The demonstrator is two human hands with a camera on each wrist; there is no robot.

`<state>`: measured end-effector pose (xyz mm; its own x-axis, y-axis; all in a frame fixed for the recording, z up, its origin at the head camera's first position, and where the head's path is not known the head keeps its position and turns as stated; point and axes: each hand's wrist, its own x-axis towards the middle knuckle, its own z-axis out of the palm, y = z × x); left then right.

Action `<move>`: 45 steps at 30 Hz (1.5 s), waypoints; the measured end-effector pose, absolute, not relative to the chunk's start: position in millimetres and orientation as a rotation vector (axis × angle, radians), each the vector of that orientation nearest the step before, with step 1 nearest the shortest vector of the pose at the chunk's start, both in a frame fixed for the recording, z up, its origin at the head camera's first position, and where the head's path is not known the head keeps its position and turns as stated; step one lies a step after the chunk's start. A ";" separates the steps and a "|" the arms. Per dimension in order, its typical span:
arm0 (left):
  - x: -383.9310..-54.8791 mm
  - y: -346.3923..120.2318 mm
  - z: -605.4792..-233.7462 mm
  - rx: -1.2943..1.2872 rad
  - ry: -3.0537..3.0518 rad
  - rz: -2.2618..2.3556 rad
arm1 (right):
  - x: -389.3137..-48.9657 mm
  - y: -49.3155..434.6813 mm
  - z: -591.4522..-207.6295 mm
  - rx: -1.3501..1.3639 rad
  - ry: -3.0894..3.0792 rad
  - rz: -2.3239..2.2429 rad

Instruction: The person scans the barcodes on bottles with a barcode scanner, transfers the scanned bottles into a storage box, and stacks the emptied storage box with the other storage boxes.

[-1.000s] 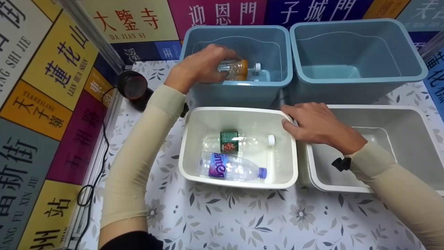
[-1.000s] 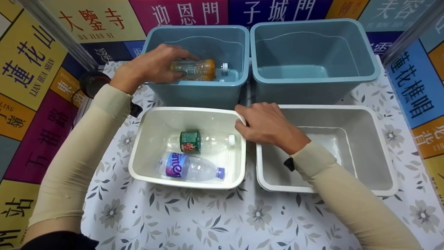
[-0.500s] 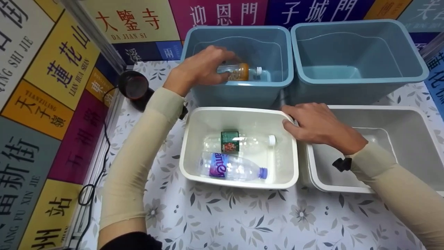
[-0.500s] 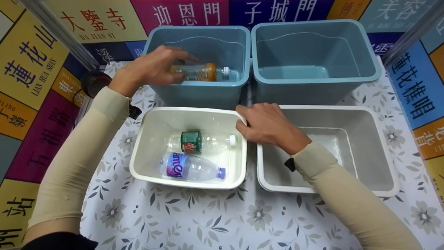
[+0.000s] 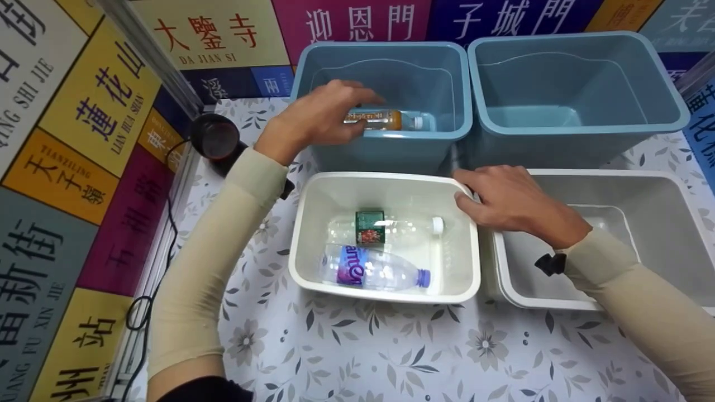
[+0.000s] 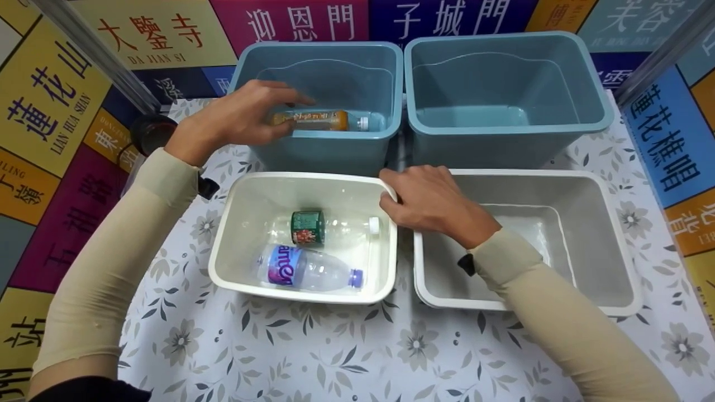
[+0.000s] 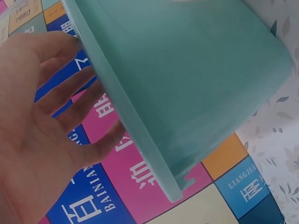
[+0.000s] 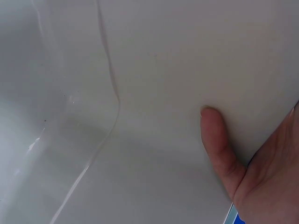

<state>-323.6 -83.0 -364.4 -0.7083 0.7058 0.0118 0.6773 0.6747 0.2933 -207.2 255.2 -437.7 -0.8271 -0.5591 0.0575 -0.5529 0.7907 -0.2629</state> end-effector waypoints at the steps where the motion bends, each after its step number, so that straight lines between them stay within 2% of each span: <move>1: -322.5 -83.6 -364.3 1.167 2.778 0.429 | -207.1 255.3 -437.6 -0.922 2.950 -0.426; 23: -281.4 -101.7 -368.7 1.297 2.821 0.426 | -207.1 255.1 -438.5 -0.913 2.942 -0.415; 32: -257.3 -95.8 -372.0 1.447 2.850 0.386 | -205.9 256.2 -437.5 -0.909 2.960 -0.410; 45: -240.6 -93.1 -385.9 1.554 2.837 0.399 | -205.0 254.6 -437.3 -0.904 2.963 -0.400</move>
